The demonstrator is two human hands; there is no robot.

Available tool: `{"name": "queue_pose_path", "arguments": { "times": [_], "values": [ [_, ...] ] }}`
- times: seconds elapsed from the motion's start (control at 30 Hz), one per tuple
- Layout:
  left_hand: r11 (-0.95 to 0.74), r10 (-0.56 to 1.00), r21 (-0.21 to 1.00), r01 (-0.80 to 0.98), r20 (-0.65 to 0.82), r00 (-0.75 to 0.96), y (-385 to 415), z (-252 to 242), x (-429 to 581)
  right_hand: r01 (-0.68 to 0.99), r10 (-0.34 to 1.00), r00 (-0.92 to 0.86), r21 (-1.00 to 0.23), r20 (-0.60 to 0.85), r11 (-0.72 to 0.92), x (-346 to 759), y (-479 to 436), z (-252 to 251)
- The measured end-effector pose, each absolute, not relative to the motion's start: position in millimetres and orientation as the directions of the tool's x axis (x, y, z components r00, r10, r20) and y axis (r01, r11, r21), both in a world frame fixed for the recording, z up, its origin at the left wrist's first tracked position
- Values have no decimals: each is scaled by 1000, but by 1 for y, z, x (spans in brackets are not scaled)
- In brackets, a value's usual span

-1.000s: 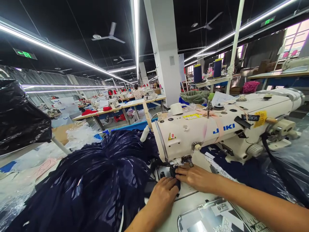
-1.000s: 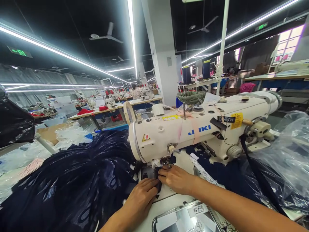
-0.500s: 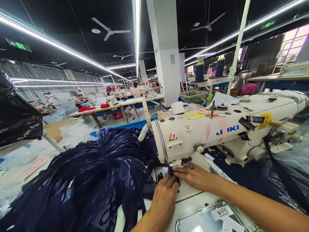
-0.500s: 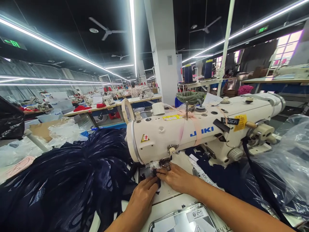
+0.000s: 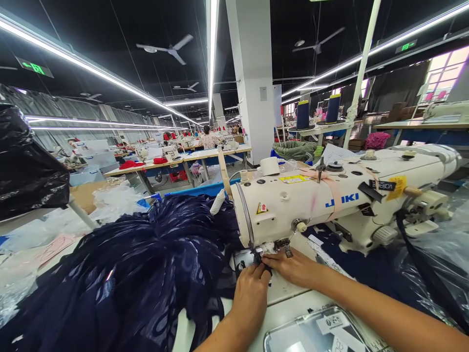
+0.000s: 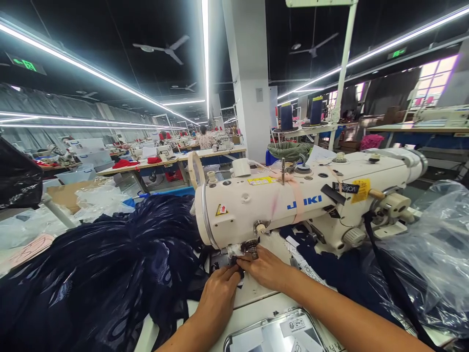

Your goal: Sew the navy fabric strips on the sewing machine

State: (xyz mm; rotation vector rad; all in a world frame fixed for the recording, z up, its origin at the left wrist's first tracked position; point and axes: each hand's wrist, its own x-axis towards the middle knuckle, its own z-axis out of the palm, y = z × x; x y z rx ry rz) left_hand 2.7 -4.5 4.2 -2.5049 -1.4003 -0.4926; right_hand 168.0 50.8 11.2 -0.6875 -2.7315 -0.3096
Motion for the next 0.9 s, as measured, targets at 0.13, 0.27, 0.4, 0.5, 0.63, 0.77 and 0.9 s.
{"name": "queue_pose_path", "arguments": {
  "times": [0.13, 0.27, 0.4, 0.5, 0.63, 0.77, 0.9],
  "values": [
    [-504, 782, -49, 862, 399, 480, -2, 5, 6, 501, 433, -836, 147, 337, 853, 167, 53, 10],
    [-478, 789, -82, 875, 398, 468, -1, 7, 9, 505, 428, -823, 136, 373, 852, 167, 54, 11],
    [-488, 754, -135, 862, 434, 494, -1, 7, 8, 502, 424, -808, 103, 409, 858, 168, 55, 9],
    [-508, 708, -182, 842, 468, 529, -1, 5, 6, 517, 430, -793, 103, 432, 850, 167, 55, 9],
    [-508, 663, -237, 828, 507, 551, -7, 3, 0, 508, 433, -795, 74, 425, 858, 168, 55, 13],
    [-486, 719, -162, 859, 484, 498, -12, 9, -18, 489, 439, -784, 1, 439, 872, 172, 54, 17],
    [-506, 793, 61, 860, 424, 437, 0, 26, -42, 516, 507, -774, -86, 380, 852, 172, 42, 16]
  ]
}}
